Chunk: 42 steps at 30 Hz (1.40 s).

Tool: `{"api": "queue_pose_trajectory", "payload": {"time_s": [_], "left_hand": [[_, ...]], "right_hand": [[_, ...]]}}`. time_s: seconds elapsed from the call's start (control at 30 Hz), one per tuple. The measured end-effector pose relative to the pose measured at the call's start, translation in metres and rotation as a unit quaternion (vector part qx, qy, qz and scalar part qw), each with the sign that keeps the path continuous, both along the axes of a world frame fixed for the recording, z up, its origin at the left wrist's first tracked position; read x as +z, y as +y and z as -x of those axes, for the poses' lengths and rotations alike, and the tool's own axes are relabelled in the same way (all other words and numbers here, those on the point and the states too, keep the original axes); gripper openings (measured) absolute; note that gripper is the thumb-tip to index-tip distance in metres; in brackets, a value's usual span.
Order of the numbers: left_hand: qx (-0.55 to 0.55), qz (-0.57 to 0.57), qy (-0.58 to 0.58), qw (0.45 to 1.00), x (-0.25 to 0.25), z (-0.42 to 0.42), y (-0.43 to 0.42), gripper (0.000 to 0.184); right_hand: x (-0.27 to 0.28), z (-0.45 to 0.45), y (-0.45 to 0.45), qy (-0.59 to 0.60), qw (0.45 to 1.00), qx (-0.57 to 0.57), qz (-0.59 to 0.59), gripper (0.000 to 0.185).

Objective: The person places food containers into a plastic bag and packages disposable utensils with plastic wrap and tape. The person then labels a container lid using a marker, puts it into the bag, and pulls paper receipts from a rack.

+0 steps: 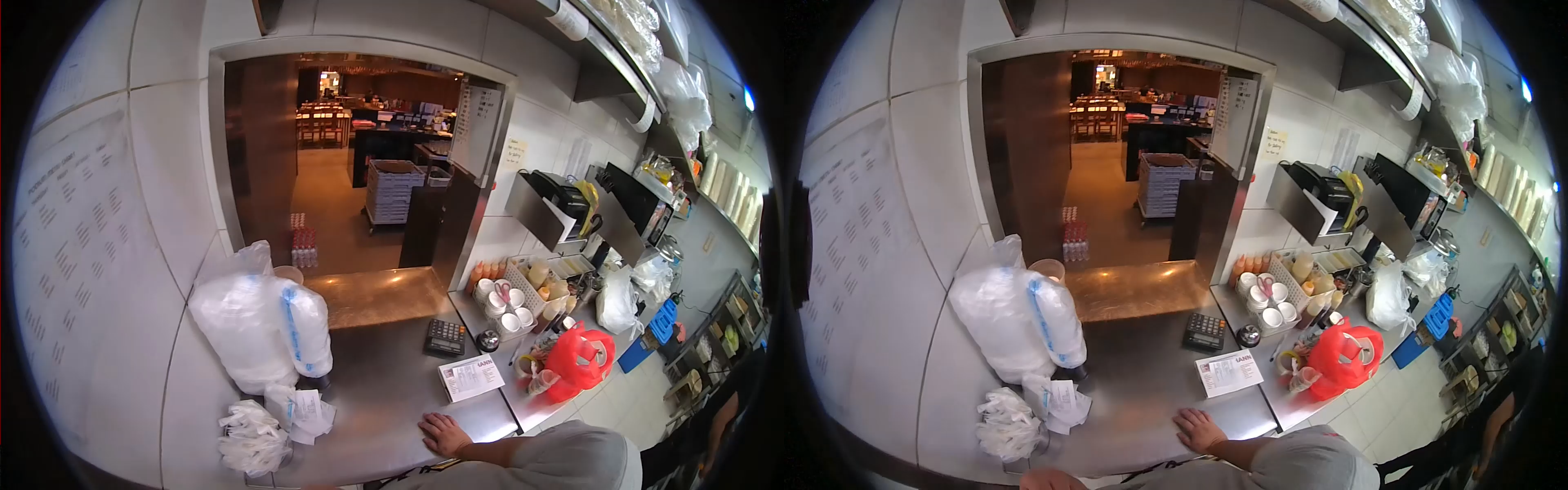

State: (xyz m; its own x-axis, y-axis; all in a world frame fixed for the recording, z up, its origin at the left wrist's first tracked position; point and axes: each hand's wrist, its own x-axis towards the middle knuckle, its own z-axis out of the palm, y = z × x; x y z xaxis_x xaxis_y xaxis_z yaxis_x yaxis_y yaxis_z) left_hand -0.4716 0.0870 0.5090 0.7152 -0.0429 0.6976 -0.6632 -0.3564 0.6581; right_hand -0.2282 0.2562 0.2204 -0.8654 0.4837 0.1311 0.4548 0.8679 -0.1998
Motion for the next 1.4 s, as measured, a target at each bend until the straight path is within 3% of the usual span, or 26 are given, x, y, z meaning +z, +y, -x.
{"api": "queue_pose_trajectory", "payload": {"time_s": [0.17, 0.2, 0.27, 0.4, 0.5, 0.6, 0.63, 0.7, 0.8, 0.9, 1.0, 1.1, 1.4], "left_hand": [[-0.054, -0.045, -0.051, 0.996, 0.006, -0.003, -0.011, 0.026], [-0.037, -0.017, -0.066, 0.997, 0.003, -0.001, -0.015, 0.026], [0.086, 0.164, -0.106, 0.977, -0.003, 0.0, -0.025, 0.024], [0.288, 0.462, -0.134, 0.828, -0.033, 0.007, -0.035, 0.025], [0.47, 0.56, -0.08, 0.677, -0.095, 0.009, -0.045, 0.026], [0.596, 0.497, 0.168, 0.609, -0.156, 0.031, -0.017, 0.03], [0.654, 0.365, 0.308, 0.586, -0.17, 0.033, -0.007, 0.031], [0.693, 0.071, 0.544, 0.468, -0.203, 0.028, 0.009, 0.033], [0.813, 0.089, 0.212, 0.535, -0.288, 0.01, 0.04, 0.035], [0.805, -0.015, 0.231, 0.546, -0.313, -0.005, 0.056, 0.043], [0.817, -0.123, 0.291, 0.483, -0.291, -0.019, 0.05, 0.031], [0.796, -0.015, 0.317, 0.514, -0.316, -0.012, 0.049, 0.038], [0.789, 0.0, 0.335, 0.515, -0.311, -0.011, 0.047, 0.039]], "right_hand": [[0.004, 0.003, -0.002, 0.016, 1.0, -0.01, 0.018, 0.047], [0.006, 0.003, -0.002, 0.016, 1.0, -0.008, 0.011, 0.047], [0.008, 0.004, -0.003, 0.031, 0.999, 0.0, 0.015, 0.046], [0.006, 0.001, -0.002, 0.024, 1.0, 0.003, 0.012, 0.045], [-0.001, -0.001, 0.0, 0.033, 0.999, -0.002, -0.001, 0.046], [0.002, -0.003, 0.002, 0.033, 0.999, 0.013, -0.007, 0.048], [0.002, -0.003, 0.004, 0.033, 0.999, 0.008, -0.008, 0.048], [-0.003, -0.004, 0.002, 0.031, 1.0, 0.005, 0.0, 0.048], [-0.006, -0.005, 0.001, 0.045, 0.999, 0.001, -0.008, 0.048], [-0.004, -0.006, 0.002, 0.043, 0.999, 0.01, -0.009, 0.048], [-0.003, -0.005, 0.001, 0.045, 0.999, -0.004, 0.015, 0.048], [-0.003, -0.003, 0.001, 0.033, 0.999, -0.012, 0.016, 0.047], [0.01, 0.004, -0.001, 0.052, 0.998, -0.012, 0.023, 0.048]]}}
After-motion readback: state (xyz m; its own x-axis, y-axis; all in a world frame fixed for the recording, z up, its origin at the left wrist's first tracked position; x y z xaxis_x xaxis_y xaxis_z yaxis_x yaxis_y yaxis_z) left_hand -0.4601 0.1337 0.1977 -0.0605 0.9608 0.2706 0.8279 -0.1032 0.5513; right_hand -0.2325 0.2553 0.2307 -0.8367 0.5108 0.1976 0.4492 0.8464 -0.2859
